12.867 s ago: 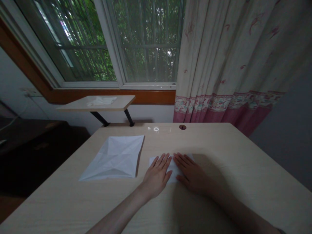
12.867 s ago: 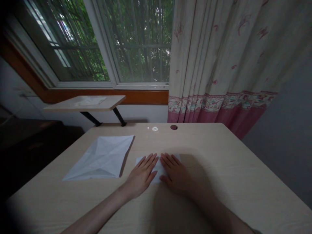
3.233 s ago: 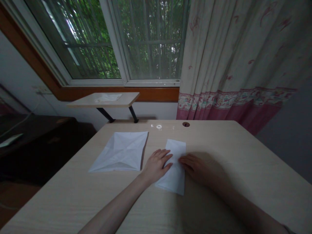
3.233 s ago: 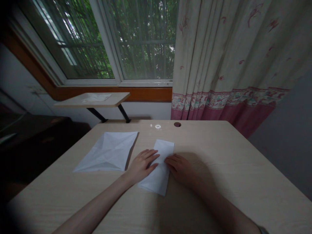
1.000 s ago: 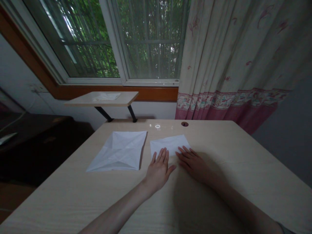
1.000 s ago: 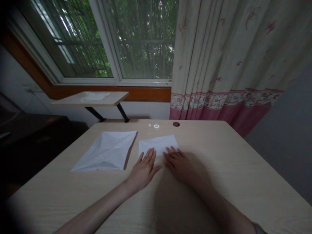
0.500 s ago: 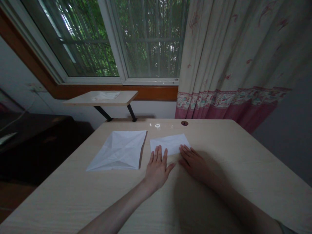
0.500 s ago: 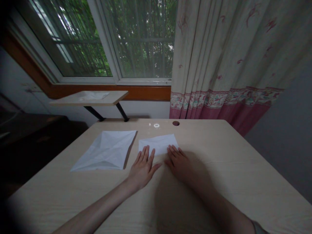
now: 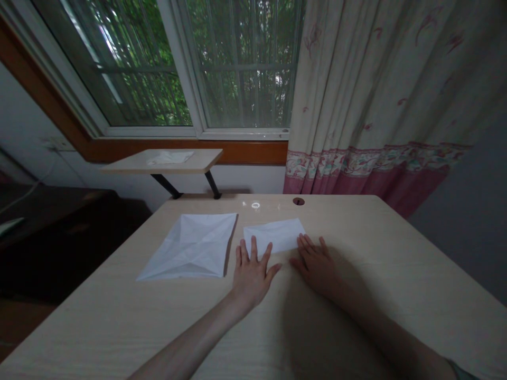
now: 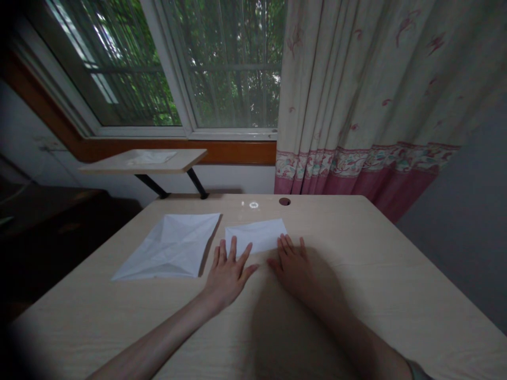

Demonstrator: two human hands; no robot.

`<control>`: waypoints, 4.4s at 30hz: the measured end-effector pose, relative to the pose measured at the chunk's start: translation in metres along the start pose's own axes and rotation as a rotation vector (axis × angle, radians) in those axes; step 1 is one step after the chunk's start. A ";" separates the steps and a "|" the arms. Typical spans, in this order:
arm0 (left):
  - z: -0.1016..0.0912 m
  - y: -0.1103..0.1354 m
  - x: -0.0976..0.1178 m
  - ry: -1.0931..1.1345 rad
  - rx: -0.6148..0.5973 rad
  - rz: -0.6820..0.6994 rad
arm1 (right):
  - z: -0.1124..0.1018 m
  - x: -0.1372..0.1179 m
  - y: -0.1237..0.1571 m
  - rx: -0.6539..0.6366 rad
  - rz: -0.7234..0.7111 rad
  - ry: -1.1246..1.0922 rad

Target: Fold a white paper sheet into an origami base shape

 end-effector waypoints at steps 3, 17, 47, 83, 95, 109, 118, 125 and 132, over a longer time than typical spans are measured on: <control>-0.005 -0.002 0.001 -0.014 -0.016 -0.001 | -0.001 0.000 -0.001 -0.003 0.007 -0.016; -0.028 -0.019 -0.004 0.006 -0.019 -0.061 | 0.002 0.004 -0.001 -0.063 0.031 -0.043; -0.028 -0.023 -0.023 0.632 0.227 -0.390 | -0.004 0.001 -0.006 -0.172 0.031 -0.056; -0.068 -0.016 0.000 0.753 0.585 0.130 | -0.011 0.055 -0.015 0.432 0.329 -0.129; -0.077 -0.013 0.022 0.972 0.323 0.409 | -0.034 0.063 -0.019 0.541 0.351 -0.197; -0.062 -0.014 0.020 1.001 0.017 0.228 | -0.061 0.054 -0.022 0.576 0.256 -0.300; -0.052 -0.019 0.021 0.507 -0.093 0.288 | -0.074 0.044 -0.019 0.647 0.214 -0.327; -0.035 -0.017 0.014 0.342 -0.101 0.237 | -0.059 0.040 -0.020 0.465 0.114 -0.339; -0.029 -0.019 0.009 0.298 -0.127 0.197 | -0.016 0.036 -0.016 0.139 -0.061 -0.261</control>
Point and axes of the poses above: each hand's wrist, its own y-axis away from the middle knuckle, its own z-axis out of the palm, x = y × z, the point moved 4 cm from there along -y, towards the middle knuckle, and after that the axes turned 11 degrees about x, right-handed, at the moved point
